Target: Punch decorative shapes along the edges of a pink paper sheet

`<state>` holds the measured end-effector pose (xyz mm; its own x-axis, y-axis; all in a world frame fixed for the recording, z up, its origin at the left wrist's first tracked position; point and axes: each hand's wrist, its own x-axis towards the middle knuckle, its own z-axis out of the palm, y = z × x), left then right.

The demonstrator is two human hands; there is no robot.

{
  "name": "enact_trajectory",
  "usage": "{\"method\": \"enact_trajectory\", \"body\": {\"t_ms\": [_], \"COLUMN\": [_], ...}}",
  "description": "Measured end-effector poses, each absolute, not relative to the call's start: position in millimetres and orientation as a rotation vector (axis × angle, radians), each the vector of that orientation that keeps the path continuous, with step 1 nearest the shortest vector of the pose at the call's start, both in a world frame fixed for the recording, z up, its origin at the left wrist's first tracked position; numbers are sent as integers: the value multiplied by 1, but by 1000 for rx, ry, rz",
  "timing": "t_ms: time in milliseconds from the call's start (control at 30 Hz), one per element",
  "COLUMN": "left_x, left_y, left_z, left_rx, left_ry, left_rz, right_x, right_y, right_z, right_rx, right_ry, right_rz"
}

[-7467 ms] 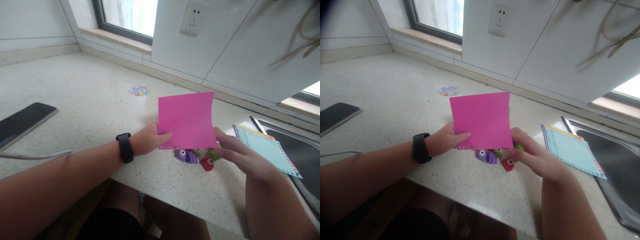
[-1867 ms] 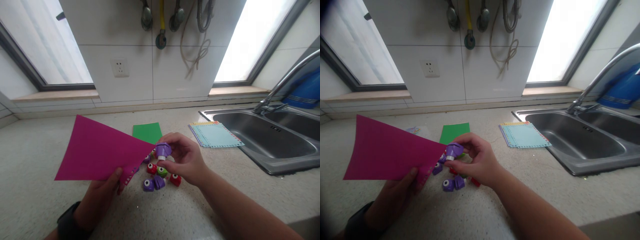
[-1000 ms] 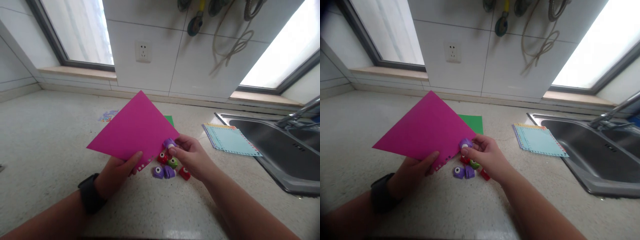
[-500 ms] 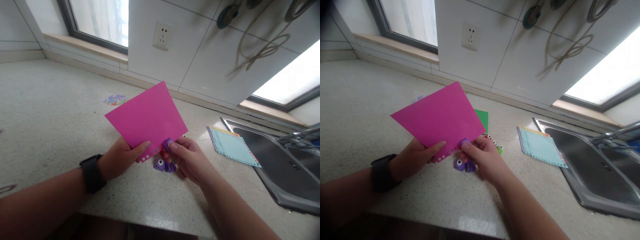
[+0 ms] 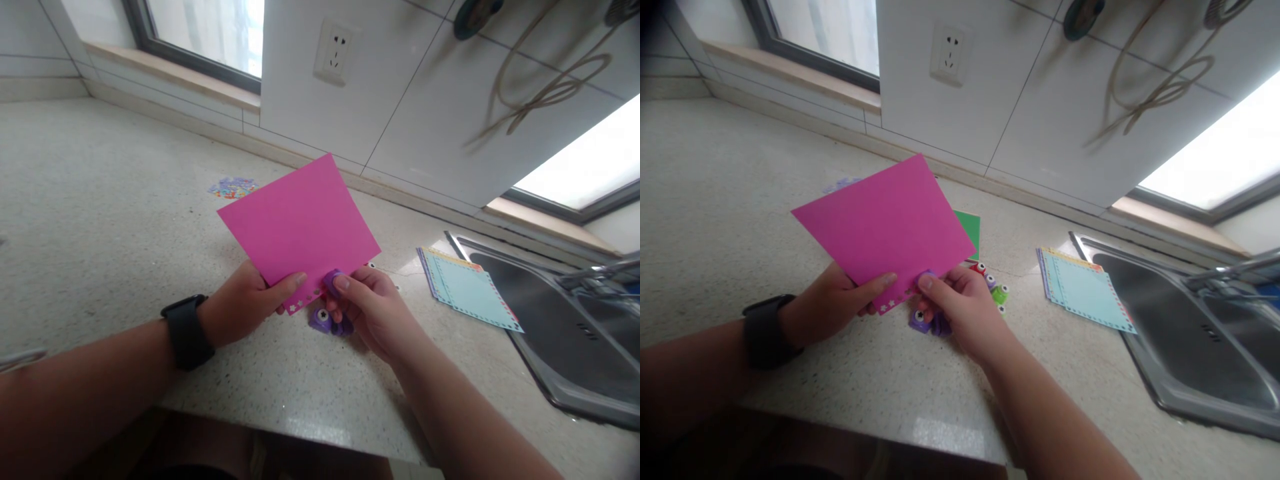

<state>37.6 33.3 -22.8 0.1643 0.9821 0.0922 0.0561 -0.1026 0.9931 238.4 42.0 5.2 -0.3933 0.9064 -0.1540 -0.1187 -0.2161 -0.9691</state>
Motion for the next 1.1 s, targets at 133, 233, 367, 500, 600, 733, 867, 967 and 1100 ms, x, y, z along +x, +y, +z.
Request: {"method": "enact_trajectory", "body": {"t_ms": [133, 233, 367, 500, 600, 733, 867, 967, 1100], "left_x": [38, 38, 38, 39, 39, 39, 38, 38, 37], "left_y": [33, 33, 33, 30, 28, 29, 32, 33, 32], "left_z": [-23, -23, -22, -18, -16, -15, -18, -19, -21], "left_rx": [1418, 1422, 1433, 1425, 1422, 1493, 1542, 1525, 1497], "left_ry": [1033, 1020, 1062, 1028, 1026, 1037, 1027, 1023, 1019], "left_rz": [1151, 1157, 1178, 1181, 1177, 1169, 1173, 1181, 1157], "right_x": [237, 237, 236, 235, 235, 235, 235, 234, 234], "right_y": [42, 43, 44, 44, 44, 45, 45, 45, 45], "right_z": [3, 2, 1, 1, 1, 0, 0, 1, 2], "right_rx": [-1008, -983, -967, -964, -949, -933, -944, -938, -916], "right_ry": [-1280, -1293, -1293, -1301, -1300, -1310, -1314, -1304, -1282], "right_rz": [1698, 1700, 1687, 1678, 1681, 1679, 1681, 1682, 1691]}}
